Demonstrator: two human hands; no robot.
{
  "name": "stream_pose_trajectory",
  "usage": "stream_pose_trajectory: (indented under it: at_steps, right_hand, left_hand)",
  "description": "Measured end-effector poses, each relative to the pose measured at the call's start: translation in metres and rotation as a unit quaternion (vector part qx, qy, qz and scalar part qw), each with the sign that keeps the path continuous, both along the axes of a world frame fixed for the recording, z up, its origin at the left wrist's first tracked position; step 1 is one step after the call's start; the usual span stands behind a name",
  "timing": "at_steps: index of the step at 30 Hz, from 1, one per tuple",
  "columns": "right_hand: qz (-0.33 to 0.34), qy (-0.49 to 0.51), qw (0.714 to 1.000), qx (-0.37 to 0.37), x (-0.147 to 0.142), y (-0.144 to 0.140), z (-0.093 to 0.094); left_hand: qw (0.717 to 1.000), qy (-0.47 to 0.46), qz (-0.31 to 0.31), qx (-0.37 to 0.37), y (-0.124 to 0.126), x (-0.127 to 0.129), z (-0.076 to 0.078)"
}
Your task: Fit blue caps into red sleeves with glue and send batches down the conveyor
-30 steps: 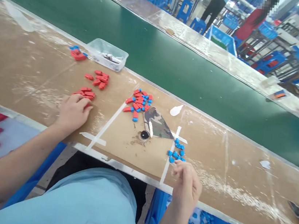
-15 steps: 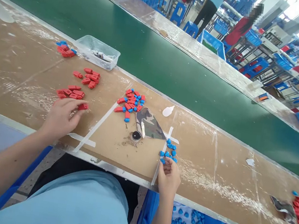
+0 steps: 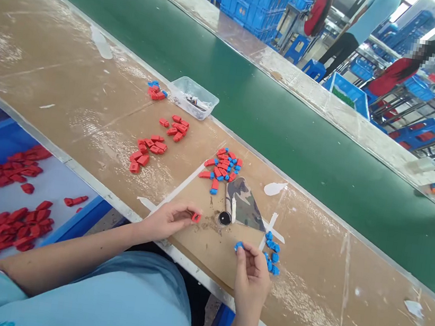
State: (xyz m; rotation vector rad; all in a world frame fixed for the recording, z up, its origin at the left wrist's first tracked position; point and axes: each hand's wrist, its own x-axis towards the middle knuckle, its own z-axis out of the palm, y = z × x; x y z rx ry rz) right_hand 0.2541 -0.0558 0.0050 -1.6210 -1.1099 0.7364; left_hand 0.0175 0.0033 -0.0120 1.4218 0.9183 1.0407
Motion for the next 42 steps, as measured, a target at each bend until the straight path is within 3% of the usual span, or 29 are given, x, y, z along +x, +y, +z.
stream_pose_trajectory:
  at_steps: [5, 10, 20, 42]
  right_hand:
    - [0.029, -0.085, 0.995, 0.048, -0.006, 0.013, 0.004]
    - [0.104, -0.17, 0.978, 0.058, -0.008, 0.025, 0.016]
    - [0.155, -0.374, 0.911, 0.07, -0.015, 0.044, 0.032]
    - [0.185, -0.445, 0.866, 0.136, -0.016, 0.055, 0.029]
  left_hand:
    - [1.0, 0.015, 0.001, -0.019, 0.001, 0.003, -0.002]
    - [0.998, 0.048, -0.009, 0.035, 0.0, 0.002, 0.0]
    - [0.993, 0.09, -0.028, 0.071, 0.0, 0.0, 0.002]
    - [0.996, 0.061, -0.044, 0.056, 0.0, 0.002, -0.003]
